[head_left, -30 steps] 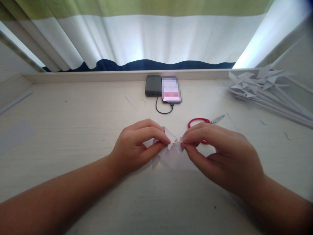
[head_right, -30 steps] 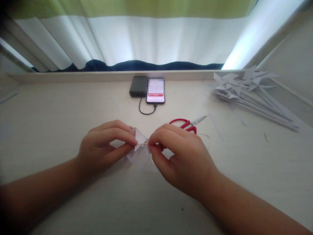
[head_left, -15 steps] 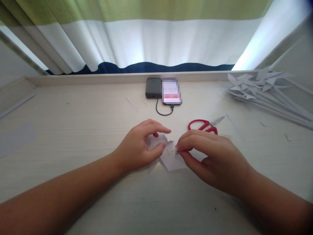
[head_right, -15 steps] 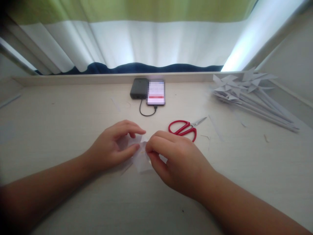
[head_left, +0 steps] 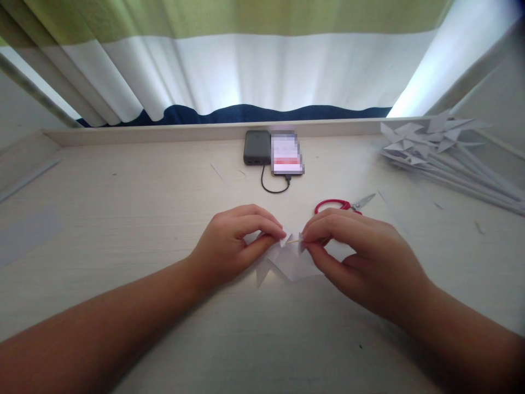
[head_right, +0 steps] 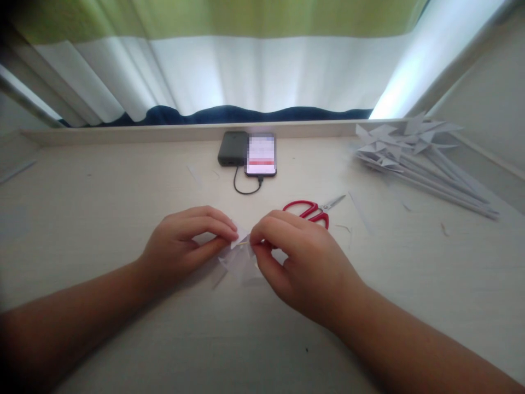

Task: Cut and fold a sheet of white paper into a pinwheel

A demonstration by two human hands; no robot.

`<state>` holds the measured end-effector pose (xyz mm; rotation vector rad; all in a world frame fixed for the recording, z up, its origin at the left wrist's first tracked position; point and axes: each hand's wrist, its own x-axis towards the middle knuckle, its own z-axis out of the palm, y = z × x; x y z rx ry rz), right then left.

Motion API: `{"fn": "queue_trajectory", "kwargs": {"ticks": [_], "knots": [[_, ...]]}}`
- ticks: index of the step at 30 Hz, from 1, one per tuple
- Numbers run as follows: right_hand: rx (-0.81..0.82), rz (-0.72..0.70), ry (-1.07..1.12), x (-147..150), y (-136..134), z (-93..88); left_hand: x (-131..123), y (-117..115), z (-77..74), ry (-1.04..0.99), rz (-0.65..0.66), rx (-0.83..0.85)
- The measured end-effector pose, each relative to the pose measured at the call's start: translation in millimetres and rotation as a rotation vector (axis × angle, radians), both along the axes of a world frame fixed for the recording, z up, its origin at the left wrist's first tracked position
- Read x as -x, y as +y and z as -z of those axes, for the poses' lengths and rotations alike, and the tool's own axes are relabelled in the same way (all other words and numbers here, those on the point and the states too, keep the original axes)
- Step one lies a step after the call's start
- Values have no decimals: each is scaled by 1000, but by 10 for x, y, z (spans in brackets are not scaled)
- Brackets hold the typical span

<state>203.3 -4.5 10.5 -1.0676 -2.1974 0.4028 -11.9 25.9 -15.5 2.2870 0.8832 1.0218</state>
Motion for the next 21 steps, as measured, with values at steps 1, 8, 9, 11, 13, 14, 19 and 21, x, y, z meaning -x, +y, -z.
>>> {"fn": "queue_trajectory", "kwargs": {"ticks": [1,8,9,11,13,14,19,21], "knots": [[-9,11,0,1,-1,-9,0,1,-4,-15,11,-17],[-20,47,-4,9,-17,-48,15,-10,-16,-88,53,-80],[-23,47,-4,8,-19,-52,16,-14,-19,-87,51,-84],[-23,48,-10,6,-25,-62,16,-20,-26,-87,50,-85],[-20,42,-19,4,-30,-69,14,-25,-33,-87,53,-80],[-16,36,-24,2,-31,-70,13,-27,-35,-87,52,-79],[-16,-7,-37,-8,-32,-57,12,-31,-38,-81,40,-93],[-9,-22,-52,-12,-32,-55,14,-30,-35,-74,41,-92]]}}
